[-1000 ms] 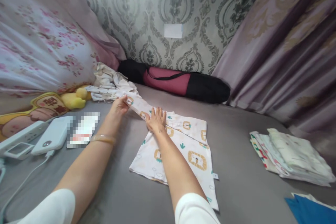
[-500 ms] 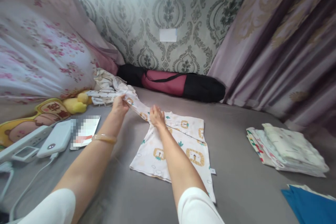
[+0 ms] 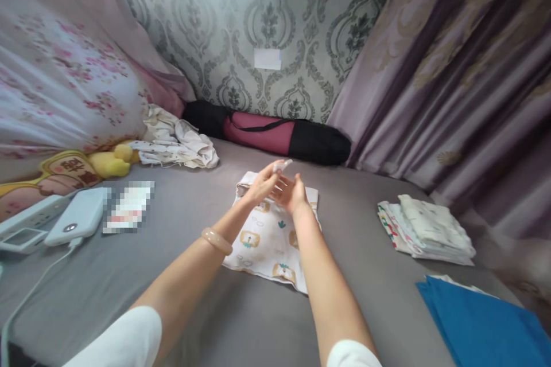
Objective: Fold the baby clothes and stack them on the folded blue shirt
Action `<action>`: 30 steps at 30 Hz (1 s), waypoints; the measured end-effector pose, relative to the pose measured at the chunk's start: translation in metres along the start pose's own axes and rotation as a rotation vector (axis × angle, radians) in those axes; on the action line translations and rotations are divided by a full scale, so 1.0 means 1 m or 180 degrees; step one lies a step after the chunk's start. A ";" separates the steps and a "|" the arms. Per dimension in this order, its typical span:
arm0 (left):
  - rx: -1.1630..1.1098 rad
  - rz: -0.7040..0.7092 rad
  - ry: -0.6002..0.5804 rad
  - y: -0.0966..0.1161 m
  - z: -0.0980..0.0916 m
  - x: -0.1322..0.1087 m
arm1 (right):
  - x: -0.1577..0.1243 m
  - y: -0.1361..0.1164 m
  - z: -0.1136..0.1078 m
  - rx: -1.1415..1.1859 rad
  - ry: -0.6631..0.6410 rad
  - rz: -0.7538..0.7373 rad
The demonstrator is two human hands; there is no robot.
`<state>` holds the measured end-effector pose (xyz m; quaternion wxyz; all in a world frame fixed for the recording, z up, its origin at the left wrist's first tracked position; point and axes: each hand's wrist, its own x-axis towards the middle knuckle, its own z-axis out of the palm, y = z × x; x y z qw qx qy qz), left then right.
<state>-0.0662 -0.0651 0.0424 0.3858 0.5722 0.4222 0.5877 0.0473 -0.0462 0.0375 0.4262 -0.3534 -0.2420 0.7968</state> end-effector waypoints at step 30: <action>0.3354 -0.0691 0.0369 -0.051 -0.071 -0.061 | -0.018 -0.028 -0.087 -0.5235 0.2093 -0.1175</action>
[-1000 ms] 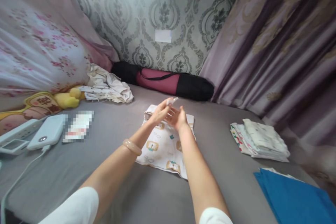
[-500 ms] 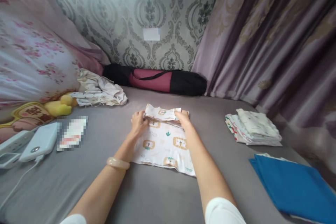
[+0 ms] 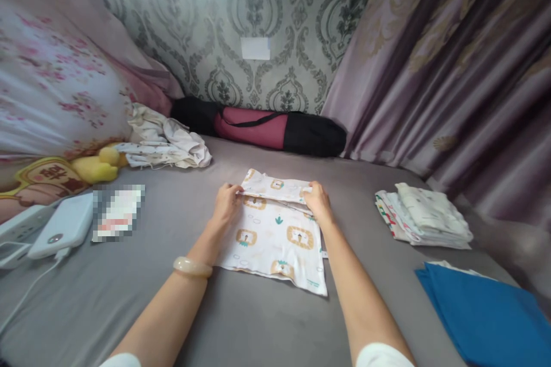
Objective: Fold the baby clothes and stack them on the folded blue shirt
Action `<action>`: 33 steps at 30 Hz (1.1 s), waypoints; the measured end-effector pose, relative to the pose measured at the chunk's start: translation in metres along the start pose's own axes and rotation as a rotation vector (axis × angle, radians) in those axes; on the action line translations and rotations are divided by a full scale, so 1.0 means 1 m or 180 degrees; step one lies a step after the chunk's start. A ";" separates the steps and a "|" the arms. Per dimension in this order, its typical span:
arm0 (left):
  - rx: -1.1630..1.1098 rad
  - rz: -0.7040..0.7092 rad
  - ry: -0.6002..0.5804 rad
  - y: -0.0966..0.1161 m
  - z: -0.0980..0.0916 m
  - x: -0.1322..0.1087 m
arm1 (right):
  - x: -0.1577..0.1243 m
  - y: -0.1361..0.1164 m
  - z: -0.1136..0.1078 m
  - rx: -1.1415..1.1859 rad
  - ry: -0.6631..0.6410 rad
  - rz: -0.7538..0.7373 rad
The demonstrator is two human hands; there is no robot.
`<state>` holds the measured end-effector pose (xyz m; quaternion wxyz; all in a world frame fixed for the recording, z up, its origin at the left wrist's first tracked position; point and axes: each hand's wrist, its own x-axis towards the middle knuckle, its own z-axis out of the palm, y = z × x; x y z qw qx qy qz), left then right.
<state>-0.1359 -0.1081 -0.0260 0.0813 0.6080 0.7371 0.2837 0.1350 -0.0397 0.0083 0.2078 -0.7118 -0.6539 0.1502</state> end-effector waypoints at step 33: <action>0.0308 0.0151 -0.0310 0.014 -0.019 -0.005 | 0.051 -0.162 0.096 -0.0242 -0.0730 -0.1074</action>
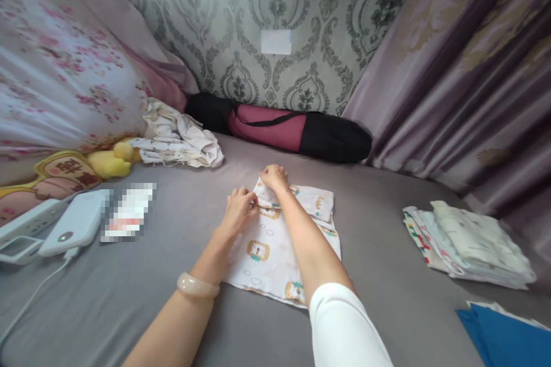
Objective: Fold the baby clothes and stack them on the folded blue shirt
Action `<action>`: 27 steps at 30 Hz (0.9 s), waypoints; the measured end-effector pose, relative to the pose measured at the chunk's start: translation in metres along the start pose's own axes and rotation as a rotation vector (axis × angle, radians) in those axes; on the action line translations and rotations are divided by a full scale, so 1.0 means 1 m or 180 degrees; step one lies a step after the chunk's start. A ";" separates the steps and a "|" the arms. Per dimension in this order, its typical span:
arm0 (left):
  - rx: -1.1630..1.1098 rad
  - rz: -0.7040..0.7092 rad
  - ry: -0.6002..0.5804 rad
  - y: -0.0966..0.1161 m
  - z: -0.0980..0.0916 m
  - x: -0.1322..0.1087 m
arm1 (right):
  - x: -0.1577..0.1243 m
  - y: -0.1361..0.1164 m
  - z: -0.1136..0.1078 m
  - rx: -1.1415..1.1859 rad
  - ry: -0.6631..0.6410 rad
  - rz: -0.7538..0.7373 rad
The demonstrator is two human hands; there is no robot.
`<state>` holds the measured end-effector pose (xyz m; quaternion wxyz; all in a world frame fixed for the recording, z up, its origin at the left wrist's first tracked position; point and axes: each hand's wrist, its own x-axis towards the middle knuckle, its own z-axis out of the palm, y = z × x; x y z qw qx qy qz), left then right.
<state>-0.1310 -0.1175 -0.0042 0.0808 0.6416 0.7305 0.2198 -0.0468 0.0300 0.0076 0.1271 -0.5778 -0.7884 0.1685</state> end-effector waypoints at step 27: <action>-0.0581 -0.0201 0.0308 0.002 -0.003 0.004 | -0.075 0.006 0.021 -0.0324 -0.0154 -0.0821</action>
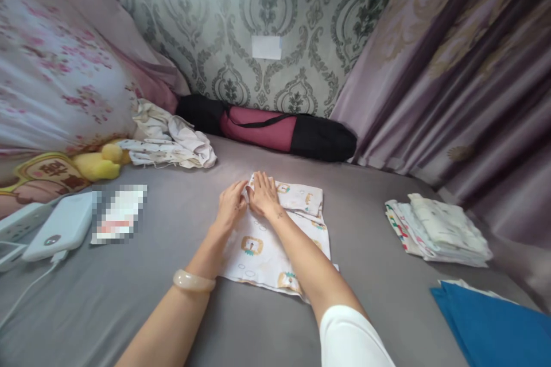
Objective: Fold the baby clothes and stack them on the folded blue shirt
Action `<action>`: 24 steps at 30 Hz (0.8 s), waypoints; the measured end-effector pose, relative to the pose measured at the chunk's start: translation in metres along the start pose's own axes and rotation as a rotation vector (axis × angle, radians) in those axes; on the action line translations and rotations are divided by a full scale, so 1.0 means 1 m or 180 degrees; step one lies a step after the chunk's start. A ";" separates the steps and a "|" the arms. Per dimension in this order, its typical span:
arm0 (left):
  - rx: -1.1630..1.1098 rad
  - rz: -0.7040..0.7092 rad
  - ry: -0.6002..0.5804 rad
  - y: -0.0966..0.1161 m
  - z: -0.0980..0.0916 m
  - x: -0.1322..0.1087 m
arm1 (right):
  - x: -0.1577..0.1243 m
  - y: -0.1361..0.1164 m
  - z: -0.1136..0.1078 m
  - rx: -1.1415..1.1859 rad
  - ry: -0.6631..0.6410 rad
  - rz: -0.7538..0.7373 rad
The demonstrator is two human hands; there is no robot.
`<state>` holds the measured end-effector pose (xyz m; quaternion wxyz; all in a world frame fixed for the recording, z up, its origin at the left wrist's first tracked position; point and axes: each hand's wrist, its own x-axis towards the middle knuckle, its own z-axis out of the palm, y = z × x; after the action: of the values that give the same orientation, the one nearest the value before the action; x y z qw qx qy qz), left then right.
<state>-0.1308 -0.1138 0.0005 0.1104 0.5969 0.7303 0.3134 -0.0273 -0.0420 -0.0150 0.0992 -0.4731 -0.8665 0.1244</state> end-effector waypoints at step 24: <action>0.0183 0.0478 -0.0290 -0.002 0.013 -0.005 | -0.025 0.015 0.002 -0.0041 0.0137 0.0723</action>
<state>-0.1241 -0.1140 -0.0122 0.1025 0.6665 0.6864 0.2723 -0.0029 -0.0555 -0.0232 0.1001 -0.5714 -0.8058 0.1190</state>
